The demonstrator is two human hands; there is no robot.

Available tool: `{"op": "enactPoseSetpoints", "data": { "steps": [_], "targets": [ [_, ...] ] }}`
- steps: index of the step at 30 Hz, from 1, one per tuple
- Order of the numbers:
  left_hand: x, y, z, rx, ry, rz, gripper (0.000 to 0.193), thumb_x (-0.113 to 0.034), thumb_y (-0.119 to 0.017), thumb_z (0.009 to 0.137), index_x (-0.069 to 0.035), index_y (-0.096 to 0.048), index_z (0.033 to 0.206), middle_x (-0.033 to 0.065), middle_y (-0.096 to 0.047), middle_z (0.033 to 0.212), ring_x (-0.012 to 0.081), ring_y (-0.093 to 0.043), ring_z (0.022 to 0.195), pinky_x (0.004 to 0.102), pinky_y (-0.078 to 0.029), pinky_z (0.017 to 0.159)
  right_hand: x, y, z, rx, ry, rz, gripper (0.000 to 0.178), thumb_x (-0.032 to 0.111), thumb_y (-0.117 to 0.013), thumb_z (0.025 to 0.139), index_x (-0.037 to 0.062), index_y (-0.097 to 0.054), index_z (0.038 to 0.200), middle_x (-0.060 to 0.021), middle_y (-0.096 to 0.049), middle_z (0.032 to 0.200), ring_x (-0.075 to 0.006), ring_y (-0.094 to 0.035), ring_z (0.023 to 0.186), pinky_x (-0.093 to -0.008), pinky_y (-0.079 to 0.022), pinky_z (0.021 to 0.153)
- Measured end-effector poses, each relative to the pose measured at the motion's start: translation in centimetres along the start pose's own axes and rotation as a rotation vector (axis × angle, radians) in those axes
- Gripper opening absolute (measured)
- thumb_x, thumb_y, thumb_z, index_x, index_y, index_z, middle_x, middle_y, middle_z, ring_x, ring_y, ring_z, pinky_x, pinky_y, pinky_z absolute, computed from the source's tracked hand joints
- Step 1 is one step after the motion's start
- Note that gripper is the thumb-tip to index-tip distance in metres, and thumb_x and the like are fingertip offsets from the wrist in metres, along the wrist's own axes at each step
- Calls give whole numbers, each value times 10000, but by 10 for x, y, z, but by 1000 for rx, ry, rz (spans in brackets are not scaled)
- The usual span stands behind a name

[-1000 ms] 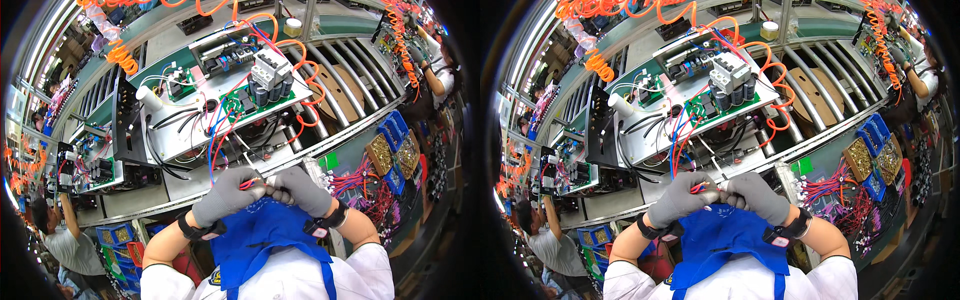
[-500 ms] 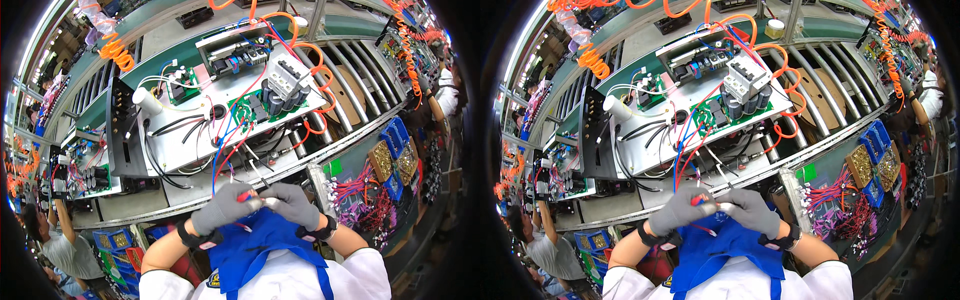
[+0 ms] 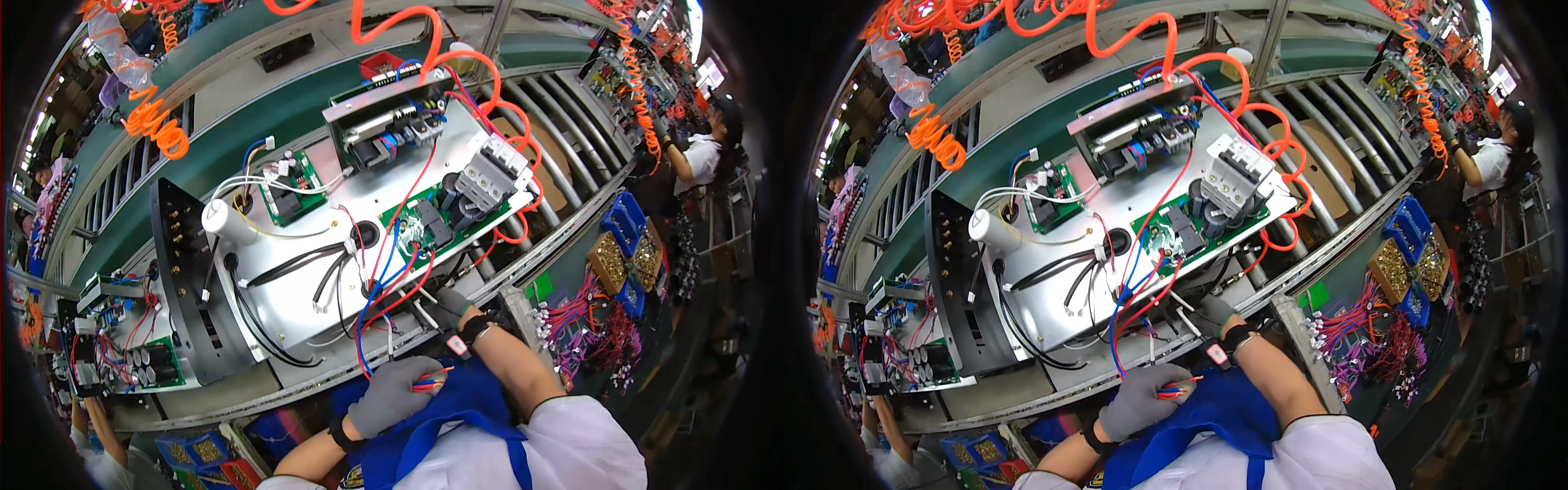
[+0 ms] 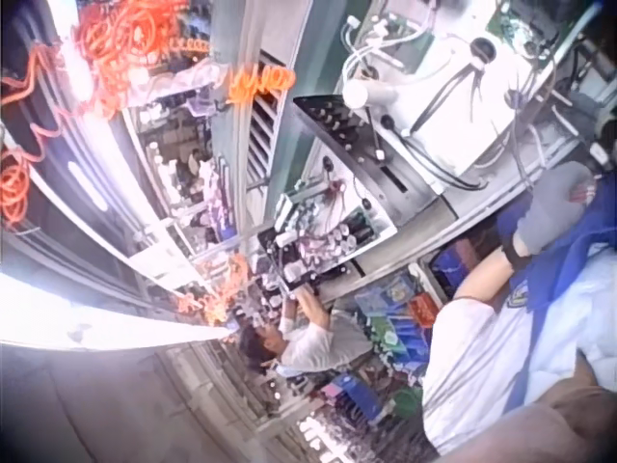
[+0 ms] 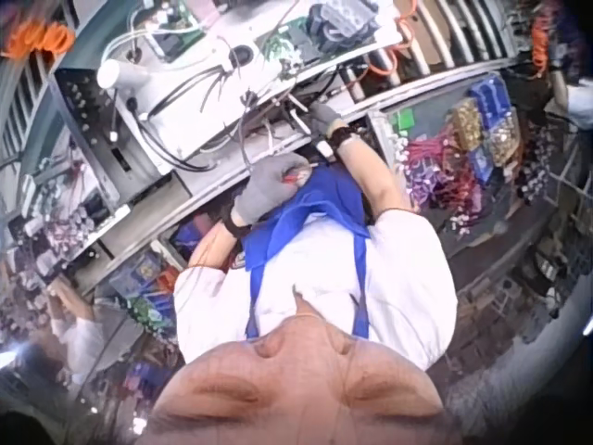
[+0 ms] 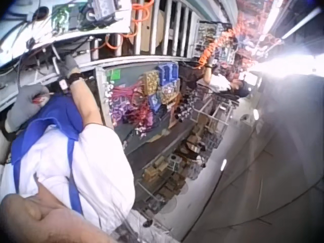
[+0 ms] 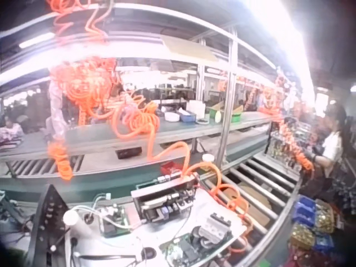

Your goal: Wiring and assembling industrial electronic components within a metal chassis on a factory assembly line.

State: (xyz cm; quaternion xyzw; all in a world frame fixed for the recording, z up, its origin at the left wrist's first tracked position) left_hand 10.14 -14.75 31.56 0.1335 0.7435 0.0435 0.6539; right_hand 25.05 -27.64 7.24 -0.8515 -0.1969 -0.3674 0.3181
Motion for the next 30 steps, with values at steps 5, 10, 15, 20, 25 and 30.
{"op": "enactPoseSetpoints", "data": {
  "steps": [5,10,15,20,25,30],
  "targets": [
    [2,-3,4,-29,-141,-39,272,-98,-737,824,-59,-710,1092,131,-724,935,263,-712,813,324,-553,755,2,-5,7,-246,47,-1345,326,320,-666,917,108,-696,1162,-105,-736,1079,-277,-701,961,-400,-571,832],
    [-3,-7,16,-63,-130,-59,331,-93,-692,821,-54,-694,1150,159,-697,917,304,-696,822,357,-539,741,-6,-2,9,-490,20,-1154,433,399,-720,848,92,-656,1147,-159,-723,1093,-351,-697,978,-430,-562,826],
    [-12,-1,33,-149,47,-347,235,-113,-659,929,-19,-708,1138,74,-691,800,116,-629,671,286,-505,637,-17,21,-11,-775,51,-199,357,346,-711,838,26,-644,982,-139,-683,861,-272,-695,782,-400,-560,695],
    [-28,1,52,-233,181,-442,230,-118,-604,981,-1,-707,1151,17,-625,741,67,-558,625,250,-457,575,15,99,-47,-921,309,651,230,214,-735,777,40,-633,887,-78,-632,770,-212,-621,611,-356,-537,568],
    [-53,-3,81,-360,98,-440,260,-142,-572,1006,18,-685,1177,6,-585,718,63,-534,643,250,-448,590,140,166,-136,-966,618,385,154,211,-641,823,113,-572,920,-10,-524,723,-168,-570,549,-320,-521,523],
    [-79,7,118,-497,-43,-298,294,-136,-545,1017,36,-614,1246,16,-580,738,78,-533,635,260,-460,600,272,128,-217,-792,847,354,287,365,-589,885,103,-574,1004,-54,-639,772,-157,-598,583,-270,-461,474]
  ]
}}
Point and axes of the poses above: each hand's wrist, its own z-axis towards the middle knuckle, its own y-axis out of the back of the hand, x = y × z, the point moved 4 cm from there along z, towards the middle knuckle
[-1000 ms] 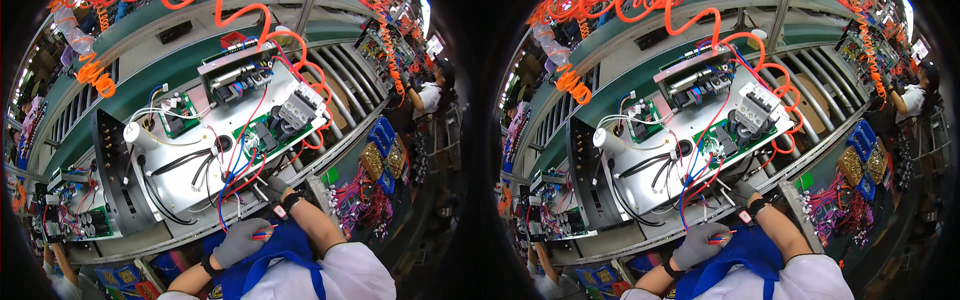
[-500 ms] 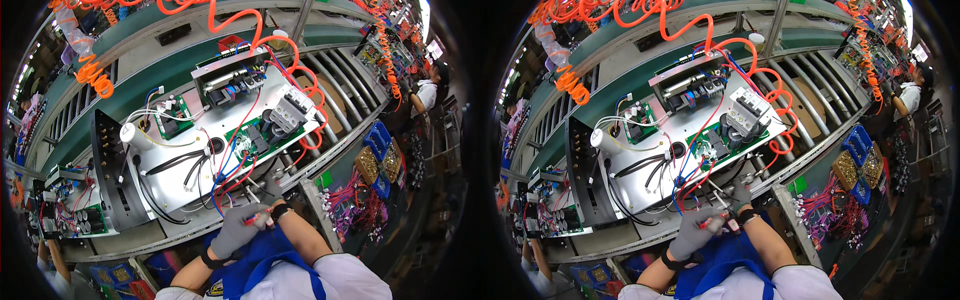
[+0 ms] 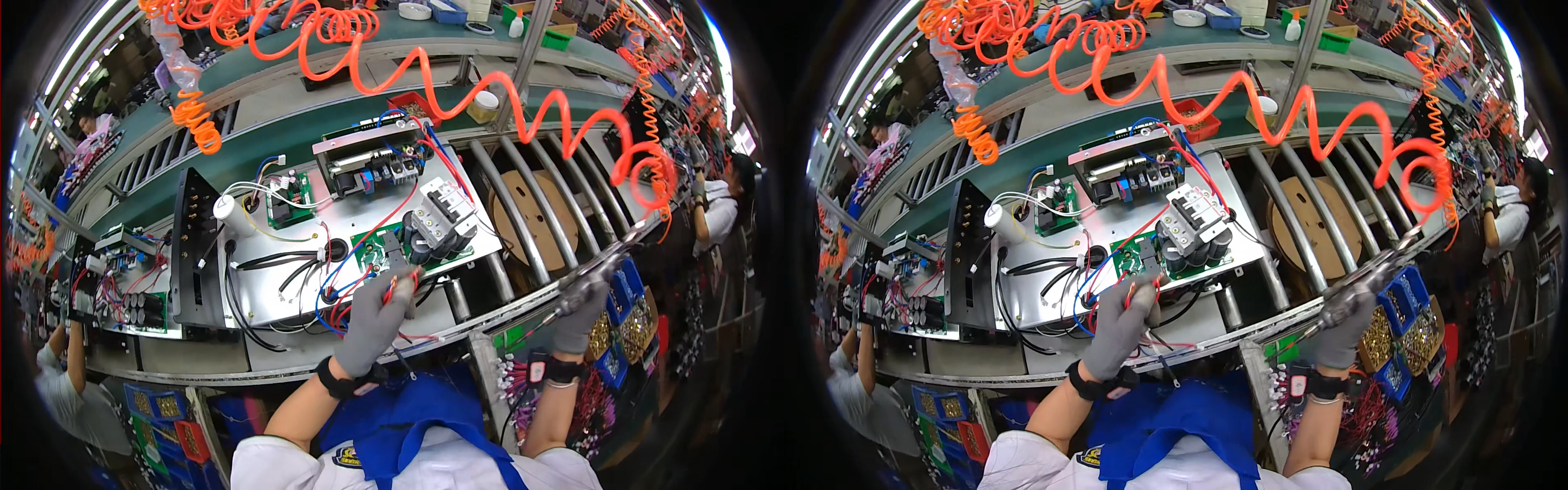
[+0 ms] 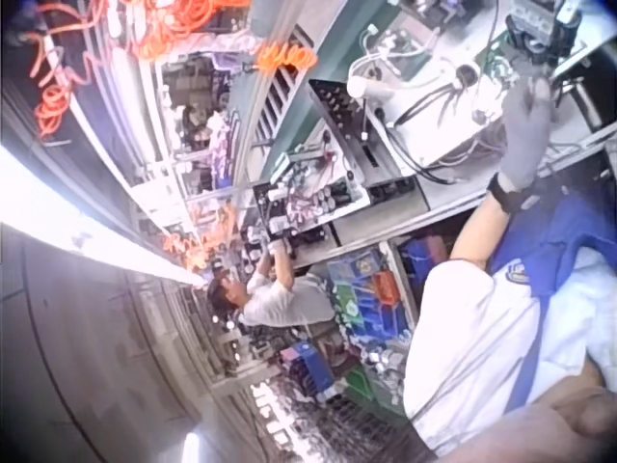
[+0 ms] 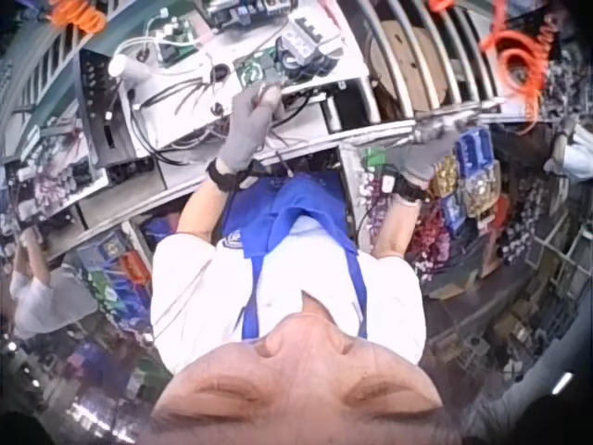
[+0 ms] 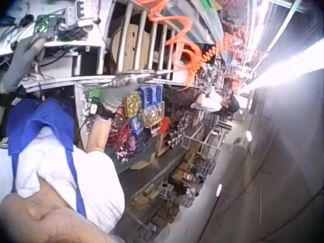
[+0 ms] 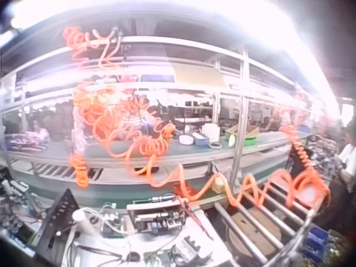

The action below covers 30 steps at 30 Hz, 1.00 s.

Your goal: Wiring and assembling industrial electronic components within a metal chassis on a factory assembly line.

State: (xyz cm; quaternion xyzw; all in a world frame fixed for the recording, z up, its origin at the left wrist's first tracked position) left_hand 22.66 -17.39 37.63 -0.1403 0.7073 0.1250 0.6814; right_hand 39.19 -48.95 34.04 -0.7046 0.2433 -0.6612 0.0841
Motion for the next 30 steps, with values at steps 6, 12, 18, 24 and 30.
{"op": "enactPoseSetpoints", "data": {
  "steps": [6,12,18,24,30],
  "targets": [
    [-7,-15,25,-130,-38,22,449,-80,-580,964,21,-459,1384,100,-642,933,95,-564,660,280,-475,609,90,-130,-1,965,-136,674,619,289,-611,977,46,-382,1498,-160,-462,1484,-240,-572,1214,-344,-585,720],
    [-4,-8,35,-187,-70,267,548,-122,-647,897,11,-444,1389,234,-669,1041,259,-663,819,347,-518,770,119,-232,-33,1014,21,375,413,194,-613,959,46,-480,1321,-65,-617,1010,-182,-670,917,-310,-570,695],
    [-3,-1,44,-147,-208,339,561,-133,-665,896,-36,-440,1401,289,-651,1162,430,-672,1044,419,-534,856,123,-290,-61,980,301,-32,325,77,-667,881,19,-560,1181,-55,-617,905,-142,-654,693,-280,-536,636],
    [1,2,51,-97,-232,391,621,-140,-676,879,17,-415,1420,292,-635,1213,431,-634,1143,440,-525,956,103,-304,-72,1000,266,-105,300,63,-673,868,21,-579,1150,-52,-620,916,-140,-655,703,-282,-537,638],
    [6,-1,59,-57,-206,444,606,-161,-661,889,10,-416,1416,313,-629,1182,461,-622,1110,475,-520,920,98,-303,-79,1002,305,-269,391,58,-571,887,42,-493,1270,-83,-560,949,-133,-594,729,-298,-519,618]
  ]
}}
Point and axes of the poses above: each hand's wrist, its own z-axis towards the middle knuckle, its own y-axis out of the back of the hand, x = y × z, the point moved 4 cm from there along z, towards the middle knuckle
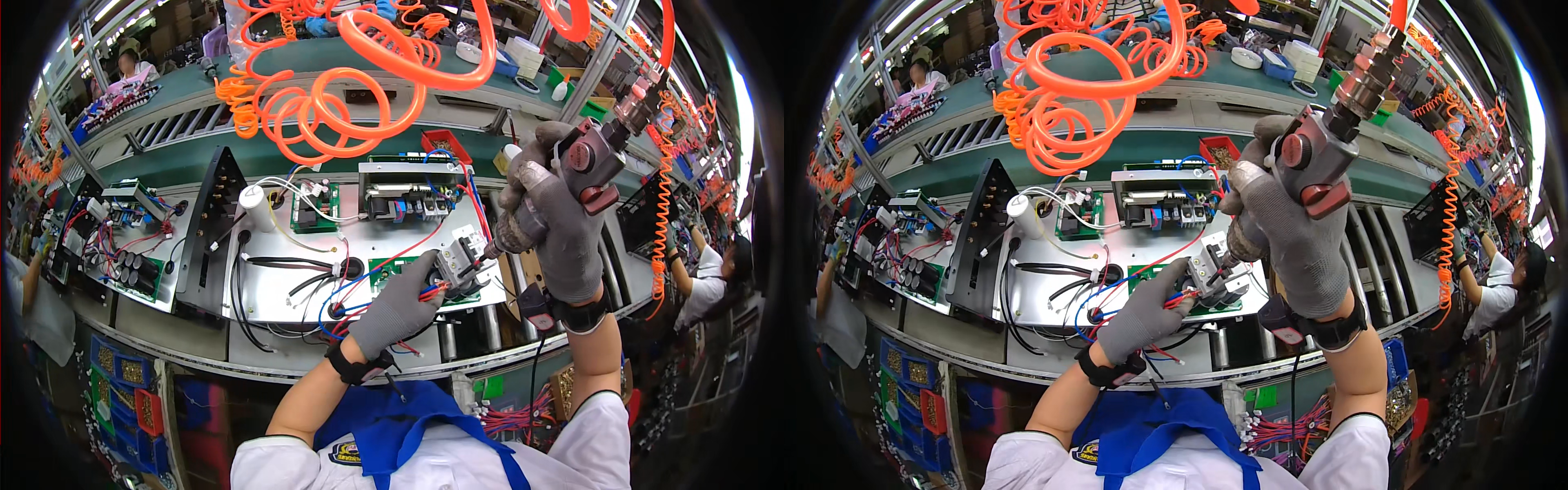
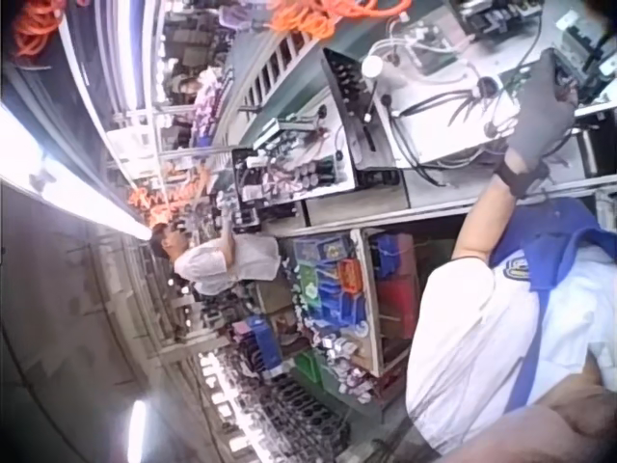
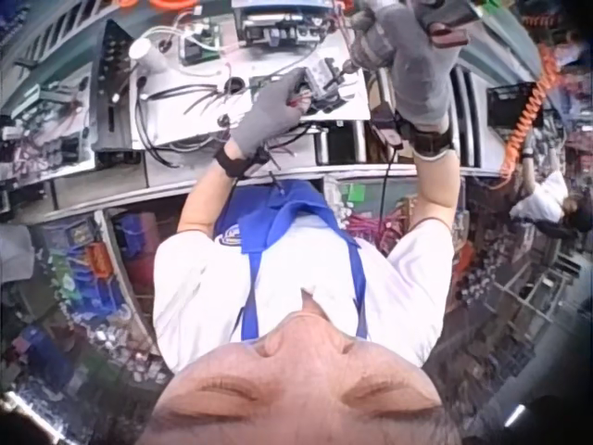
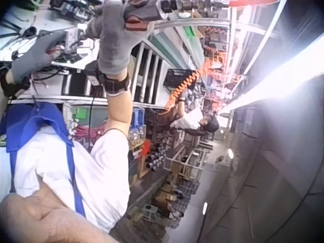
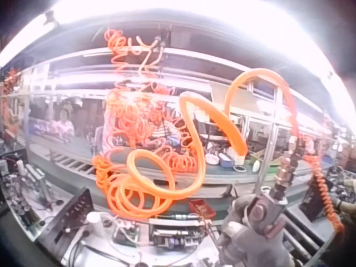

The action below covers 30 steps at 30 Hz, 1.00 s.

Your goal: Wiring and assembling industrial electronic components within a metal chassis on a factory assembly line.

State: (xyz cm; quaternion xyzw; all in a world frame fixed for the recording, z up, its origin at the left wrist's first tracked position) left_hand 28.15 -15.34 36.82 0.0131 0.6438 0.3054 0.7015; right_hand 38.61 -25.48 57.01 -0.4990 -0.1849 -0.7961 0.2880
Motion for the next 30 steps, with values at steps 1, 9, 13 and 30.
{"op": "enactPoseSetpoints", "data": {
  "steps": [1,9,13,30],
  "targets": [
    [0,-1,1,0,-16,-6,607,-163,-660,889,9,-413,1416,315,-631,1170,465,-623,1098,479,-520,908,1,0,0,15,5,-7,396,61,-574,886,44,-492,1273,-84,-562,953,-134,-595,728,-300,-519,623],
    [-11,-1,10,-18,-3,-64,698,-214,-746,818,19,-446,1403,269,-677,1120,386,-685,1036,421,-535,888,-6,-4,6,36,18,28,405,83,-599,877,51,-522,1274,-79,-566,960,-146,-596,726,-314,-520,652],
    [-16,-4,13,-42,85,16,677,-274,-817,745,17,-546,1292,241,-697,1060,349,-714,972,393,-546,848,-9,-5,9,3,26,126,353,29,-714,858,24,-585,1188,-72,-635,938,-138,-666,662,-258,-521,551],
    [-7,-15,18,-158,-19,82,621,-341,-843,738,-24,-586,1206,201,-710,886,368,-707,802,446,-550,700,-6,-1,7,66,-62,-34,344,107,-610,899,44,-541,1230,-84,-604,881,-136,-599,704,-276,-504,617]
  ]
}}
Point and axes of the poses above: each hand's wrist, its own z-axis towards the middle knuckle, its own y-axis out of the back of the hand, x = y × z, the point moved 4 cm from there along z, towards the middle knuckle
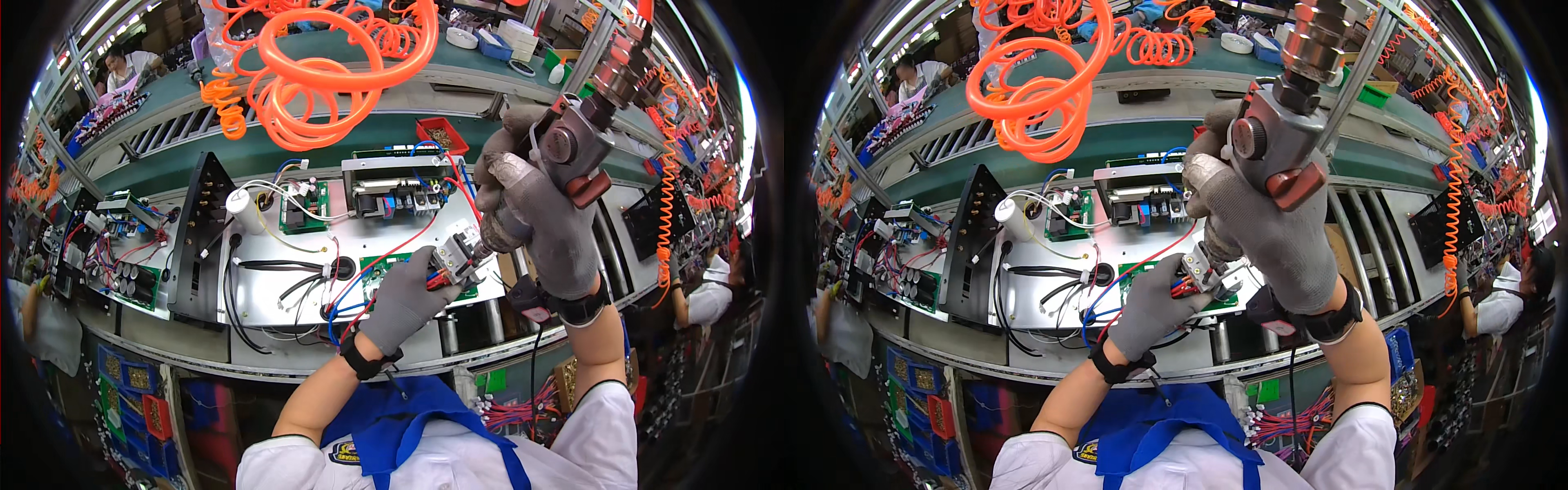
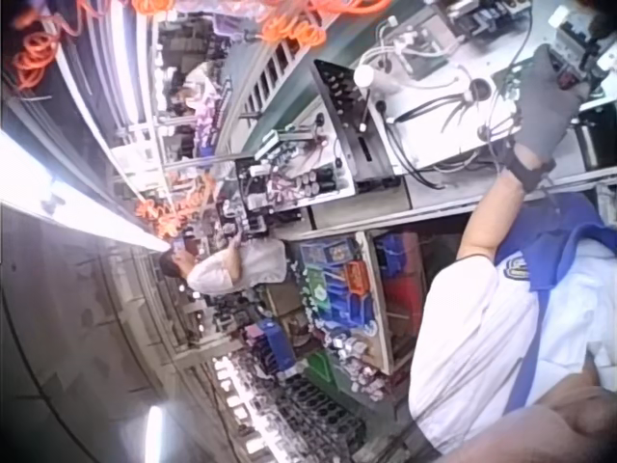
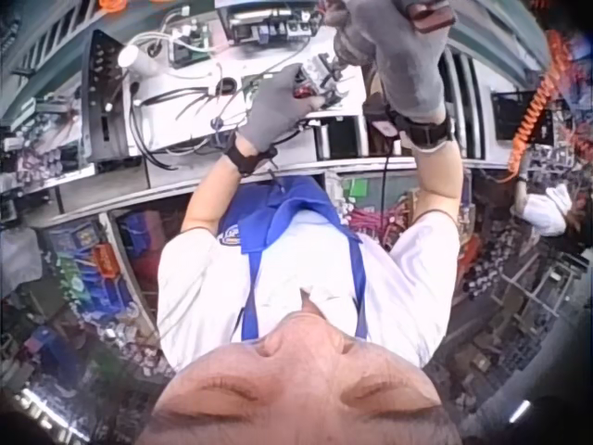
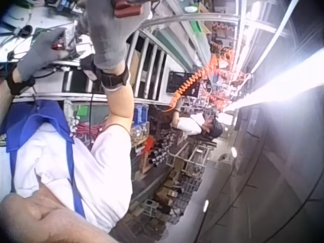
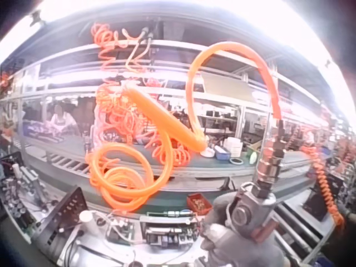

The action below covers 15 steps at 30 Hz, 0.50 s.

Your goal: Wiring and assembling industrial electronic components within a metal chassis on a factory assembly line.

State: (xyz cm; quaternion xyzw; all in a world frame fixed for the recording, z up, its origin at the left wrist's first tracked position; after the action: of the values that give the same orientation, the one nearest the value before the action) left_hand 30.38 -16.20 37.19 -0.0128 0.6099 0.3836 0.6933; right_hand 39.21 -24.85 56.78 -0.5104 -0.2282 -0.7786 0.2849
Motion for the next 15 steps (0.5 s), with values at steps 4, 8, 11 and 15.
{"op": "enactPoseSetpoints", "data": {
  "steps": [4,8,11,15],
  "targets": [
    [-3,3,-1,7,42,39,615,-329,-855,729,15,-611,1176,193,-721,973,316,-727,878,385,-555,783,9,3,5,-3,57,24,329,92,-598,901,44,-550,1223,-85,-610,918,-127,-599,722,-273,-519,634],
    [-6,4,-4,-8,56,-10,613,-312,-825,765,13,-578,1223,200,-714,1038,310,-722,933,392,-549,813,11,5,9,-15,165,44,310,100,-599,904,43,-558,1206,-79,-617,939,-130,-605,731,-283,-532,658],
    [-5,5,-10,-80,25,-131,504,-243,-756,830,6,-544,1213,191,-704,1030,254,-716,902,363,-544,795,3,2,8,-28,104,43,295,109,-607,906,38,-568,1190,-69,-623,929,-122,-616,747,-280,-537,674],
    [4,7,-22,-191,15,-280,340,-195,-670,909,-5,-496,1131,171,-655,869,247,-684,770,352,-532,682,-2,2,8,-60,78,24,274,117,-616,905,32,-584,1164,-59,-631,906,-113,-622,745,-273,-538,683]
  ]
}}
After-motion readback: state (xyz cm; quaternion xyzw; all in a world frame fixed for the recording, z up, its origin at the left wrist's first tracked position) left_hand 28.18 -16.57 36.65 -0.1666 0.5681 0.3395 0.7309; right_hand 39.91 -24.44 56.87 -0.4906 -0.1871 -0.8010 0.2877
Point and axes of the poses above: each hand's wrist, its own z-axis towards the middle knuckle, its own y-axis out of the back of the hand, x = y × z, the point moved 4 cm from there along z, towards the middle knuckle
